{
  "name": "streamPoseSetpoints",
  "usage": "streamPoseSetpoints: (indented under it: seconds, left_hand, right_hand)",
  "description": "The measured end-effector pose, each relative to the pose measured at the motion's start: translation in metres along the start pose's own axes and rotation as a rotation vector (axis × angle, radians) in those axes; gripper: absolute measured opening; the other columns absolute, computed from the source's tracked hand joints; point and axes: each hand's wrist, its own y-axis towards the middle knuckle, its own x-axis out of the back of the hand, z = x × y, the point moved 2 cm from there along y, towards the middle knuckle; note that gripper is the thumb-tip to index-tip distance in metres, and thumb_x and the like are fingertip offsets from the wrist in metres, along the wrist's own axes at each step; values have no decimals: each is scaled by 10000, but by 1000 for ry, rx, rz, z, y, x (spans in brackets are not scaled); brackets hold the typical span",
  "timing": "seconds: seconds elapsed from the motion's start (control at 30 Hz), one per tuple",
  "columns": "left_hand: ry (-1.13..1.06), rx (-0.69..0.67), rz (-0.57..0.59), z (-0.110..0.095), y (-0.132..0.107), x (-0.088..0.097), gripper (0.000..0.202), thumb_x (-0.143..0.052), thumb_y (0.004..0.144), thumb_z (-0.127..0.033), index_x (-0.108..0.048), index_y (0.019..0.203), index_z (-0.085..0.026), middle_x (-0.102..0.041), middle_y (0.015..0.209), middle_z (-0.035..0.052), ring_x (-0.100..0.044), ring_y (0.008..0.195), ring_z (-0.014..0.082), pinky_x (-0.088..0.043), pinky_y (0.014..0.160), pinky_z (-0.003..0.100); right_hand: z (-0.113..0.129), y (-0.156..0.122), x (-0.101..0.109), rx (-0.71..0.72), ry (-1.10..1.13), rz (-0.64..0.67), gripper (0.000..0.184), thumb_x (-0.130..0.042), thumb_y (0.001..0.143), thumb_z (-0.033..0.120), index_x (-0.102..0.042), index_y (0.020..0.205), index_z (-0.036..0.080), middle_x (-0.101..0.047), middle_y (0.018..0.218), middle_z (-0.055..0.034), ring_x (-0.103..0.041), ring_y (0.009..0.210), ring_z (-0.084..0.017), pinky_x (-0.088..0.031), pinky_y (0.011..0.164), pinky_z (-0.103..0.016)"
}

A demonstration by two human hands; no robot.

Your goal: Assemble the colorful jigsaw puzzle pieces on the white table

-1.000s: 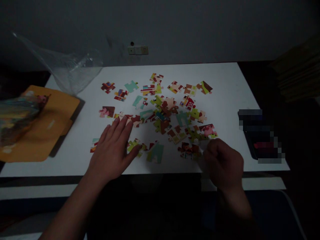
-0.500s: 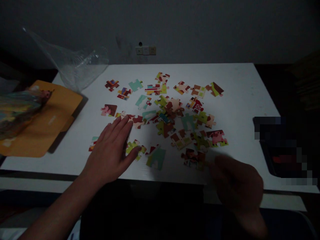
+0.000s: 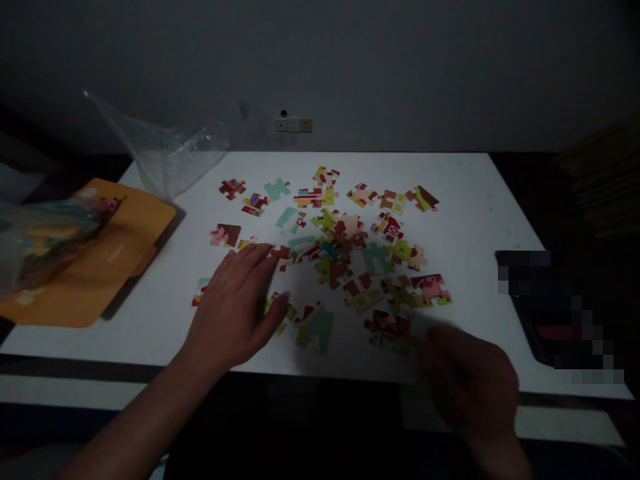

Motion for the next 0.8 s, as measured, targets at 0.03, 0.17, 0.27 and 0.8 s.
streamPoseSetpoints:
  seconds: [0.03, 0.17, 0.27, 0.8]
  left_hand:
    - [10, -4, -31, -2, 1, 2, 592, -646, 1048, -368, -558, 1618, -232, -602, 1695, 190, -548, 1600, 426, -423, 1347, 719]
    - [17, -35, -84, -20, 28, 2, 409, -668, 1017, -274, -721, 1422, -241, -738, 1490, 148, -634, 1467, 407, -503, 1279, 657]
    - [-29, -90, -45, -42, 67, -11, 267, -678, 1046, -332, -768, 1268, -214, -781, 1305, 161, -674, 1315, 382, -549, 1199, 592]
    - [-494, -178, 23, -51, 106, -36, 535, -741, 914, -76, -705, 1426, -226, -679, 1421, 130, -670, 1316, 299, -553, 1195, 502]
  right_hand:
    - [-2, -3, 0, -19, 20, -14, 424, -622, 1002, 194, -379, 657, 241, -356, 540, 70, -375, 441, -94, -241, 449, -280]
    - [-12, -17, 0, -138, 154, -113, 458, -612, 1059, 241, -401, 652, 236, -354, 559, 67, -366, 462, -97, -247, 464, -283]
    - [-17, -22, -2, -224, 211, -192, 470, -618, 1055, 266, -403, 638, 238, -350, 557, 70, -354, 472, -100, -249, 470, -283]
    - [-19, -5, -14, -341, 130, -246, 448, -594, 973, 380, -410, 580, 270, -397, 540, 56, -397, 541, -149, -282, 562, -325]
